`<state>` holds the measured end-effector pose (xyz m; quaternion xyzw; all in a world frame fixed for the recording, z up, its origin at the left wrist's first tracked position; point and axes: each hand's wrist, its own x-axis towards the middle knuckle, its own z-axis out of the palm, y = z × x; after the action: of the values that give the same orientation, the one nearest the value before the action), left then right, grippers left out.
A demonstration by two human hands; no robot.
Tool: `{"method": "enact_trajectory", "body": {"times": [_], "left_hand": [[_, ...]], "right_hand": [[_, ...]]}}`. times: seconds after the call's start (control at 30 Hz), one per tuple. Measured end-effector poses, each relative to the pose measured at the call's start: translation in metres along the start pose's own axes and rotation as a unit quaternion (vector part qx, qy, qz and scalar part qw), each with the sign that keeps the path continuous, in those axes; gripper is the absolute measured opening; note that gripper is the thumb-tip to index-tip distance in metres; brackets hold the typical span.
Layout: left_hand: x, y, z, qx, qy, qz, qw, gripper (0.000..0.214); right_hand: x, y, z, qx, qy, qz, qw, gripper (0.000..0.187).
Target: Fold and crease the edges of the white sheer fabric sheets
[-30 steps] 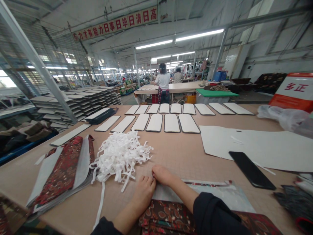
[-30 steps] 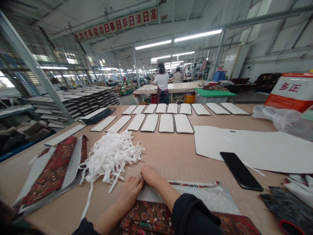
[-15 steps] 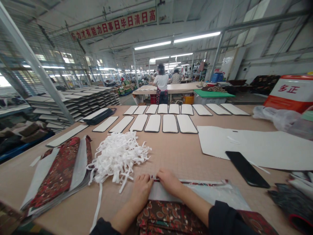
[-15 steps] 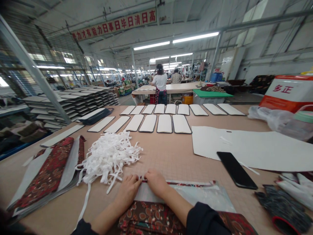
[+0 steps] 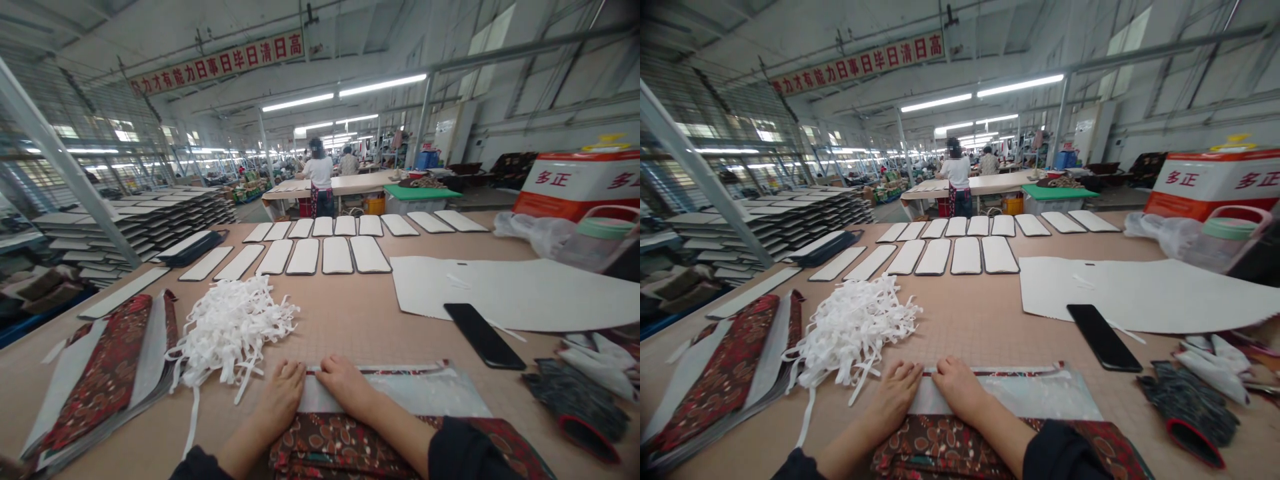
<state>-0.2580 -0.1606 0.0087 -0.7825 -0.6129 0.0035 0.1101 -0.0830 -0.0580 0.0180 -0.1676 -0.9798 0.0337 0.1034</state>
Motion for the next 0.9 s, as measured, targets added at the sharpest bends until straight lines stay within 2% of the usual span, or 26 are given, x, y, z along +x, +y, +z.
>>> {"method": "enact_trajectory", "body": {"times": [0.2, 0.3, 0.43, 0.57, 0.67, 0.8, 0.9], "left_hand": [[-0.004, -0.007, -0.005, -0.043, -0.013, -0.020, 0.999, 0.039], [-0.005, -0.010, -0.008, -0.083, -0.018, -0.039, 0.996, 0.042], [-0.001, -0.012, -0.018, -0.114, -0.026, -0.077, 0.990, 0.043], [0.016, -0.010, -0.037, -0.128, -0.055, -0.084, 0.987, 0.029], [0.037, 0.002, -0.045, -0.121, -0.057, -0.078, 0.988, 0.024], [0.057, 0.028, -0.047, -0.145, -0.036, -0.043, 0.988, 0.038], [0.055, 0.043, -0.061, -0.152, -0.020, -0.019, 0.988, 0.020]], "right_hand": [[-0.004, -0.002, -0.005, 0.007, -0.011, 0.005, 1.000, 0.018], [-0.013, 0.006, -0.010, 0.002, -0.044, 0.039, 0.998, 0.018], [-0.041, 0.036, -0.024, -0.004, -0.099, 0.125, 0.987, 0.021], [-0.070, 0.072, -0.039, 0.033, -0.107, 0.230, 0.967, 0.021], [-0.078, 0.084, -0.048, 0.067, -0.108, 0.264, 0.956, 0.016], [-0.088, 0.072, -0.068, 0.081, -0.093, 0.252, 0.960, 0.014], [-0.109, 0.062, -0.094, 0.160, -0.089, 0.231, 0.956, 0.013]]}}
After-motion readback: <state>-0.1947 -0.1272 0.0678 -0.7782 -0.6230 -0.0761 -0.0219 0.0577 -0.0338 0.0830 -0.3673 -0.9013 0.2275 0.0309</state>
